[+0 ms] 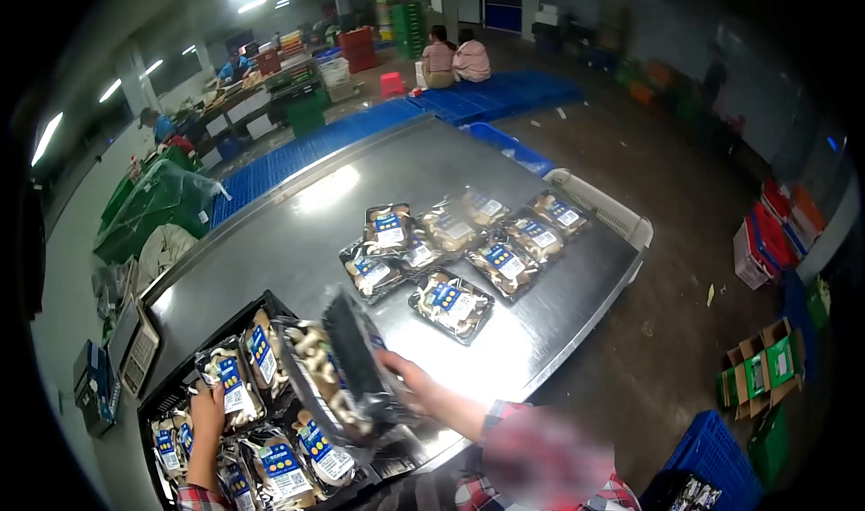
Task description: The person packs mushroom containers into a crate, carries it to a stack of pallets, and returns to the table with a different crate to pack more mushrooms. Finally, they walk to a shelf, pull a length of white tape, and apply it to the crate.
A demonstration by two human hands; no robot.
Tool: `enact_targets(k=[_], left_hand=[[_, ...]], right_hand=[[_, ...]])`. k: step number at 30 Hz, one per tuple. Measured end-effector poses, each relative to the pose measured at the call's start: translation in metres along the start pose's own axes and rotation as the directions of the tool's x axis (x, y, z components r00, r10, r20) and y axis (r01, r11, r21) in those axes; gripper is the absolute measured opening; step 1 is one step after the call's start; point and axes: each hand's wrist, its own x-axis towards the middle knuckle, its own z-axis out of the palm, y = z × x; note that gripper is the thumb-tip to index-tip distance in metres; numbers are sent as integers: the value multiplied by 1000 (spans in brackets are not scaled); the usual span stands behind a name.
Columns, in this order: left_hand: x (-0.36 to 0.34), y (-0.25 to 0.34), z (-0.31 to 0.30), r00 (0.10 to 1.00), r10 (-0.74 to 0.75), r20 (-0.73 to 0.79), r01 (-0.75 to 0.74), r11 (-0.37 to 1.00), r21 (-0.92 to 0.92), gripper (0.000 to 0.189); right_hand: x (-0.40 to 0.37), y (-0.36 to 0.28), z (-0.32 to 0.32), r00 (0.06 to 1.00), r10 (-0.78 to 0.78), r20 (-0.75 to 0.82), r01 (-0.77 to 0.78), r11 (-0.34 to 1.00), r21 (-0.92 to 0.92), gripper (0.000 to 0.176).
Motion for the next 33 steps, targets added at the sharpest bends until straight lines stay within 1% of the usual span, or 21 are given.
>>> enact_targets(k=[1,2,3,4,6,8,9,11,14,15,17,18,19,22,26,27,28,29,30,31,33], left_hand=[[3,2,-20,999,45,5,-46,984,170,35],[-5,10,-43,975,130,-179,-87,969,233,39],[-8,35,-78,987,82,-136,-70,993,90,41],[-15,56,-94,987,88,-134,-127,938,-321,44],[-40,95,-116,992,121,25,-41,517,-855,52],[-68,123,-118,915,74,397,403,-110,-909,62],[-80,131,-128,963,69,262,265,-48,-963,65],[-88,116,-146,964,169,204,208,-8,-978,66],[-92,78,-139,981,-119,152,147,-50,-988,65],[-91,64,-138,965,-155,210,197,-96,-976,65],[-86,38,-140,941,-157,299,257,-242,-936,63],[-86,20,-138,865,-310,394,294,-322,-900,61],[-84,-7,-134,843,-392,368,291,-243,-925,62],[-76,-78,-131,965,-206,162,131,-154,-979,59],[-52,-151,-78,920,-233,313,316,-29,-948,52],[-42,-153,-64,936,-97,337,342,38,-939,55],[-31,-153,-36,944,-44,328,327,274,-904,57],[-27,-138,-11,916,-76,394,398,308,-864,56],[-21,-135,33,978,-6,208,170,598,-783,56],[-24,-119,27,982,64,176,109,571,-814,54],[-18,-114,3,988,51,143,12,913,-407,46]], right_hand=[[9,-1,6,996,12,-92,-20,996,-84,42],[19,-2,16,997,15,-71,-20,997,-72,40],[30,-4,26,999,18,-49,-21,998,-66,39],[39,-5,34,1000,31,4,-30,991,-133,39],[55,5,68,1000,16,17,-10,953,-304,45],[82,30,81,996,56,71,-22,909,-416,50],[75,28,111,1000,20,-10,-22,846,-533,56],[99,46,81,995,-55,84,100,492,-865,61],[90,59,117,995,-62,80,98,374,-922,66],[110,75,89,985,-132,111,162,487,-858,51],[106,62,123,973,-32,-231,-126,761,-637,47],[116,56,119,986,-23,-164,-57,883,-466,38],[117,33,106,1000,10,26,4,868,-497,37],[124,18,113,984,-166,-56,108,827,-552,46],[120,30,139,977,-211,-13,170,821,-544,42],[123,35,138,963,-256,-83,163,801,-575,41],[122,44,145,972,-226,-60,147,792,-593,41],[123,59,159,958,-270,-92,160,775,-611,42],[125,74,173,942,-313,-123,170,758,-629,44],[126,79,176,949,-239,-207,57,774,-631,46],[147,94,167,959,-209,-193,40,770,-637,46]])
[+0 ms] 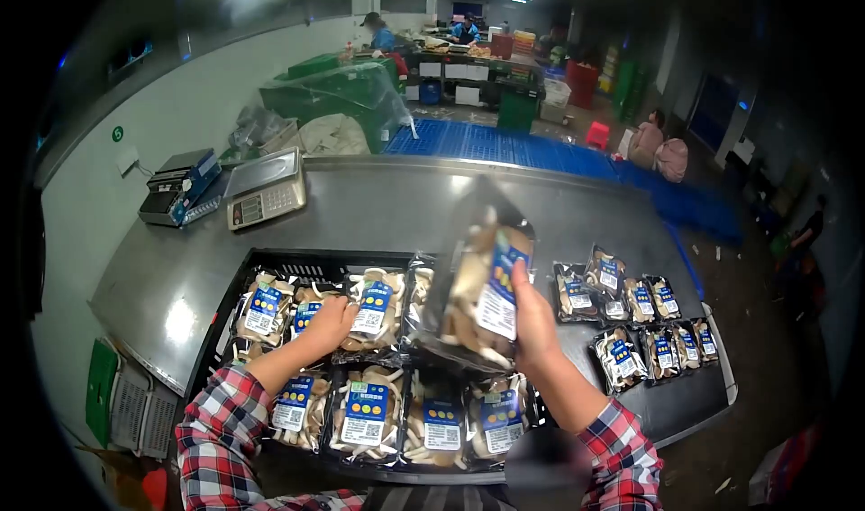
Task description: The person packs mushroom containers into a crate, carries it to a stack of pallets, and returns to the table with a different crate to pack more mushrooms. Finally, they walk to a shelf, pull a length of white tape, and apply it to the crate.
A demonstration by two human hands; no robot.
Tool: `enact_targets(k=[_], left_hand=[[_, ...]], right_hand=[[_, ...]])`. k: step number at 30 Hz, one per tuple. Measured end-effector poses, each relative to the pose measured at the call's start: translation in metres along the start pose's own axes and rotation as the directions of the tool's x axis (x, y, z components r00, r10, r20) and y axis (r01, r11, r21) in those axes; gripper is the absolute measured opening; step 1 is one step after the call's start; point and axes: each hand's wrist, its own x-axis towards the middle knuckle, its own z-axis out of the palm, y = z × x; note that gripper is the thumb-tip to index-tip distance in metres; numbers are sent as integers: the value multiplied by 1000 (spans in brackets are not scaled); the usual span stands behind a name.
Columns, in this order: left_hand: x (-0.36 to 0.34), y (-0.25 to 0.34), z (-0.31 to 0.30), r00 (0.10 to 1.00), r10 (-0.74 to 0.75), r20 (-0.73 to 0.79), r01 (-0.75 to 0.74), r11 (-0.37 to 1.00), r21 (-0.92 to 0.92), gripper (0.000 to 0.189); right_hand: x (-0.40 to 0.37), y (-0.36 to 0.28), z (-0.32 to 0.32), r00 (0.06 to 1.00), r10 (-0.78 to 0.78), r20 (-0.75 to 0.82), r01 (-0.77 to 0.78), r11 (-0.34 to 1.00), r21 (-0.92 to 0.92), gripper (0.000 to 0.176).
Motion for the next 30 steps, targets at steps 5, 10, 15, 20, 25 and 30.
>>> enact_targets(k=[5,10,15,20,25,30], left_hand=[[-12,8,-88,984,-116,139,176,434,-883,45],[-39,-4,-105,983,-171,72,124,314,-941,54],[-54,-90,-81,934,-332,128,277,449,-849,52],[-61,-92,-78,931,-336,145,291,437,-851,48],[-40,-130,-28,885,-464,48,391,681,-620,57],[-44,-42,-75,863,68,-501,8,989,148,51]], right_hand=[[35,42,66,988,44,150,-3,965,-263,51],[66,89,99,730,44,682,683,-94,-725,65],[68,122,38,712,133,689,645,-512,-567,54],[71,116,43,738,202,643,662,-397,-635,58],[44,33,15,588,-155,794,806,38,-590,54],[27,-29,-148,913,-408,12,89,169,-982,34]])
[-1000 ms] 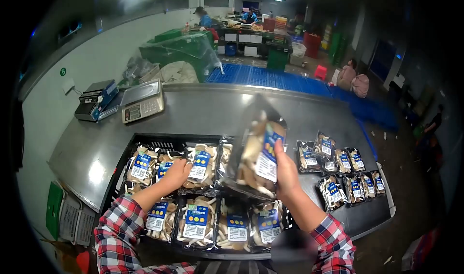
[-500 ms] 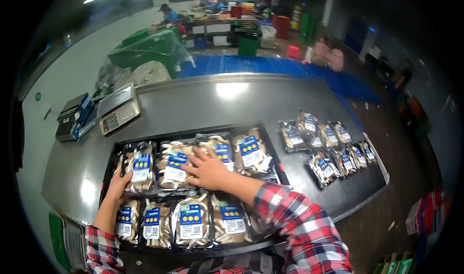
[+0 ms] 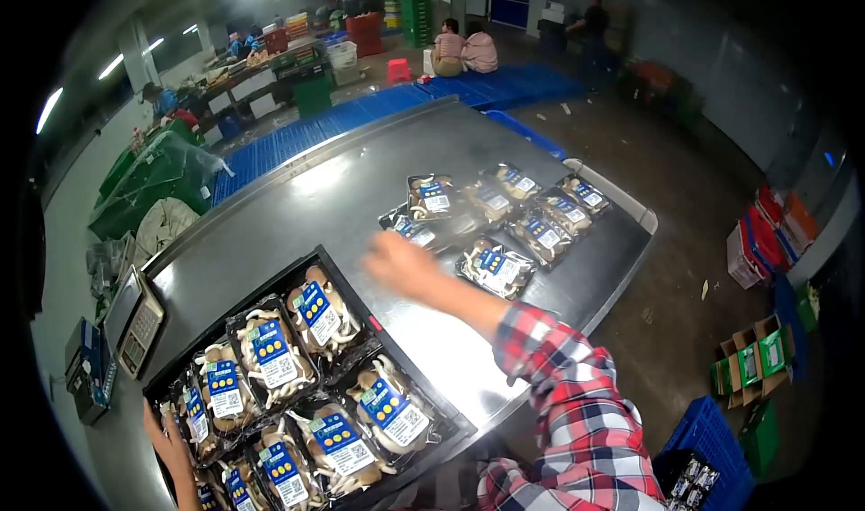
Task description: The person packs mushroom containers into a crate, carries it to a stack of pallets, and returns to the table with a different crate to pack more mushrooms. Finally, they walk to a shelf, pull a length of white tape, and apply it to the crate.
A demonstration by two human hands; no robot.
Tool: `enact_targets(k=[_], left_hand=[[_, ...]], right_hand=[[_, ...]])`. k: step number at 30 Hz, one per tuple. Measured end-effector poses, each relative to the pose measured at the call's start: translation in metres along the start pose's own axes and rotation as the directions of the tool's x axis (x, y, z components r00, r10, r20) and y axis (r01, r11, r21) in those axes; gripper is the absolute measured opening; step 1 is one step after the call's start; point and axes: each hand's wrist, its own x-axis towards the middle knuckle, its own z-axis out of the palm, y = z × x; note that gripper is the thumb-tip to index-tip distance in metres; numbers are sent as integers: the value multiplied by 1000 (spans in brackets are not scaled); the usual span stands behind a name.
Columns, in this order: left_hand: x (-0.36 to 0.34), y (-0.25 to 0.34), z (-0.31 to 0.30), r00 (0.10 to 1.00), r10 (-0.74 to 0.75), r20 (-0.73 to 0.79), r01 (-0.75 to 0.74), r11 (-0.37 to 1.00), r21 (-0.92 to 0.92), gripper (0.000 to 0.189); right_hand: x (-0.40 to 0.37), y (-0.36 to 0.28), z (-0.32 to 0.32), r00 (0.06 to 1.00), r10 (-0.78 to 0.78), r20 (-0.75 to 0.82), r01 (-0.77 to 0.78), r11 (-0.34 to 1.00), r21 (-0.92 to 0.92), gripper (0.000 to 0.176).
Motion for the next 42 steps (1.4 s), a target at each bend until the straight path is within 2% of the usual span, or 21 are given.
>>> enact_targets(k=[1,2,4,6,7,8,11,14,16,18,20,22,25,27,28,29,32,35,36,38,42], left_hand=[[4,23,-6,997,73,11,-73,997,28,51],[6,46,-9,989,146,23,-147,988,56,51],[0,46,19,931,191,312,-220,973,61,51],[-26,55,50,847,135,514,-288,930,229,53],[-24,57,51,845,138,517,-277,939,203,54],[-22,58,50,845,139,517,-265,948,178,55],[-19,52,49,839,148,524,-244,962,120,59],[-10,73,33,775,140,616,-281,950,138,63],[-6,53,39,799,295,524,-421,896,138,57],[-7,54,41,940,166,299,-178,984,14,57],[-8,91,30,973,192,130,-169,970,-175,43],[-15,161,6,943,158,293,136,621,-772,49],[-16,224,-4,756,331,565,429,402,-809,55],[-18,258,-5,867,386,315,295,110,-949,68],[-22,259,5,943,225,244,227,101,-969,64],[-13,258,-6,960,47,276,279,-85,-957,49],[6,225,-11,964,-61,259,246,-164,-955,59],[20,152,-25,967,-165,196,232,231,-945,72],[29,110,-23,957,-264,123,257,571,-779,68],[44,47,-62,979,-148,140,201,607,-769,64],[50,-59,-78,953,-267,143,299,908,-294,55]], right_hand=[[-3,63,-3,974,225,-27,-227,968,-107,35],[-27,101,-21,977,204,64,-141,840,-524,38],[-78,215,-24,831,550,87,-354,642,-679,45],[-127,263,-23,747,657,-98,-654,701,-283,63],[-126,216,-42,394,914,99,-917,384,107,73],[-133,259,-27,311,928,203,-929,252,270,82],[-136,300,16,628,778,-24,-603,505,617,58],[-124,263,23,680,733,22,-383,329,863,33],[-116,242,18,673,737,-67,-295,350,889,30],[-113,195,-1,683,728,-61,-245,306,920,31],[-110,155,-16,818,571,-66,-185,370,910,29],[-99,82,-29,891,423,-166,-88,520,850,32],[-92,-27,-19,997,56,-59,16,576,817,27],[-97,-74,10,988,-128,88,35,736,676,23],[-102,-89,19,951,-221,215,67,827,558,21],[-108,-107,28,901,-324,290,149,857,494,20],[-113,-156,40,741,-547,390,317,797,514,23],[-109,-171,50,565,-688,456,546,726,419,26],[-107,-167,50,531,-678,509,547,733,405,25],[-106,-155,58,552,-601,578,500,793,347,21],[-106,-153,65,470,-488,735,443,851,282,23]])
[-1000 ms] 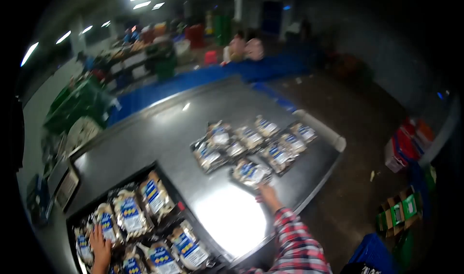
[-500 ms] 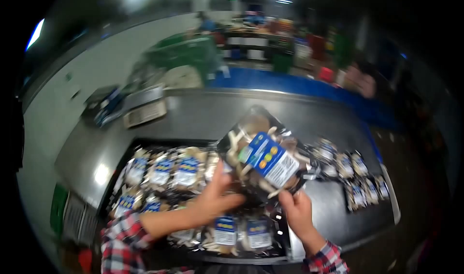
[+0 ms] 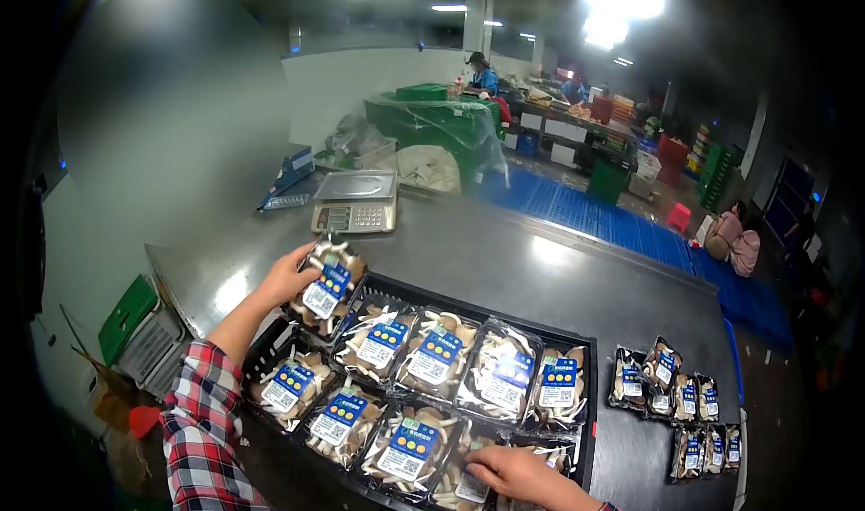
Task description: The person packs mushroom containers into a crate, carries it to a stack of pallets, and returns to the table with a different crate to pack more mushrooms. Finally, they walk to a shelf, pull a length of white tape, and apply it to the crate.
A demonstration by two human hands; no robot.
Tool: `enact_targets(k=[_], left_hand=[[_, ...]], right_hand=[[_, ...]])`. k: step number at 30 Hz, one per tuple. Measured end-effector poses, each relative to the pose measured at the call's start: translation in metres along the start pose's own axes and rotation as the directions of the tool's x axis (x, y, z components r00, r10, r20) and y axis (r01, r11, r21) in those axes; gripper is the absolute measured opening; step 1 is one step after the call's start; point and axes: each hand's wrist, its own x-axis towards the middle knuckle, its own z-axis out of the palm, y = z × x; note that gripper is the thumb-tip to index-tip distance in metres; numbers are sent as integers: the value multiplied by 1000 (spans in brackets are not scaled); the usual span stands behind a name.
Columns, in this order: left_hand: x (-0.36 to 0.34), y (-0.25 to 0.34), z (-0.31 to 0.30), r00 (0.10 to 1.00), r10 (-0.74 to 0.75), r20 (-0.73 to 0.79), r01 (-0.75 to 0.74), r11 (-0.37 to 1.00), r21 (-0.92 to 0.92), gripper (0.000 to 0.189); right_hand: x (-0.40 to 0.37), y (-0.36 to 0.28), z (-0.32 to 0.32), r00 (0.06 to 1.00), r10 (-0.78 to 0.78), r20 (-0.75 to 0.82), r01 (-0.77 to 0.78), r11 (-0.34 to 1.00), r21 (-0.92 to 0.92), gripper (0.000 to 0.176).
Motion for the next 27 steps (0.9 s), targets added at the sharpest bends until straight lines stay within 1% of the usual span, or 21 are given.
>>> enact_targets(k=[2,3,4,5,6,7,8,9,10,11,12,13,14,15,16,17,21,23,24,25,27], left_hand=[[1,-39,20,998,20,59,-20,1000,-3,54],[-4,-50,36,993,-77,92,74,997,37,53],[-8,-52,48,977,-175,124,166,983,76,53],[-7,-54,48,970,-208,127,207,978,28,51],[-6,-51,47,970,-211,118,198,973,117,53],[-5,-52,51,985,-171,36,155,951,268,54],[-6,-52,58,993,-112,-27,113,905,410,56],[-9,-39,53,983,182,-15,-146,831,537,56],[-13,-24,46,888,459,30,-369,674,640,57],[-11,-17,49,879,471,73,-408,664,627,56],[-8,-15,53,869,483,111,-441,652,617,55],[-1,-30,64,892,440,108,-421,718,554,55],[2,-37,68,905,409,121,-403,725,559,55],[2,-45,74,916,375,141,-386,730,563,56],[5,-52,80,926,343,161,-371,734,569,57],[7,-57,83,930,343,128,-357,770,529,58],[1,-63,83,940,277,200,-337,849,408,66],[-2,-58,85,960,189,209,-261,874,410,68],[2,-65,90,959,191,211,-263,878,400,67],[6,-68,90,955,165,248,-252,891,378,67],[18,-69,89,939,165,302,-272,892,360,68]], right_hand=[[3,6,3,996,34,78,-37,999,33,24],[5,9,3,993,57,105,-63,997,51,25],[7,11,4,998,47,51,-49,997,53,25],[7,15,5,999,38,-2,-37,998,59,25],[9,20,7,998,32,-62,-28,997,66,25],[13,32,6,987,-73,-142,71,997,-22,25],[16,29,-4,971,-120,-209,91,986,-141,24],[21,32,-17,947,-204,-249,140,958,-250,26],[25,24,-35,959,-84,-269,24,976,-217,28],[38,40,-45,913,-230,-338,98,926,-364,32],[51,49,-57,901,-275,-335,103,886,-451,39],[65,47,-66,909,-203,-363,22,895,-446,48],[82,57,-67,919,-157,-363,-48,867,-496,52],[101,62,-61,923,-73,-377,-134,859,-495,53],[120,82,-48,926,-44,-376,-176,830,-530,52],[133,89,-33,938,26,-346,-245,755,-608,49],[132,103,-18,902,-104,-418,-203,754,-625,43],[138,111,-19,886,-89,-455,-207,802,-560,42],[144,115,-18,877,-77,-475,-206,832,-515,42],[147,116,-19,894,-28,-448,-231,828,-511,42],[147,118,-20,904,-23,-426,-234,809,-540,44]])
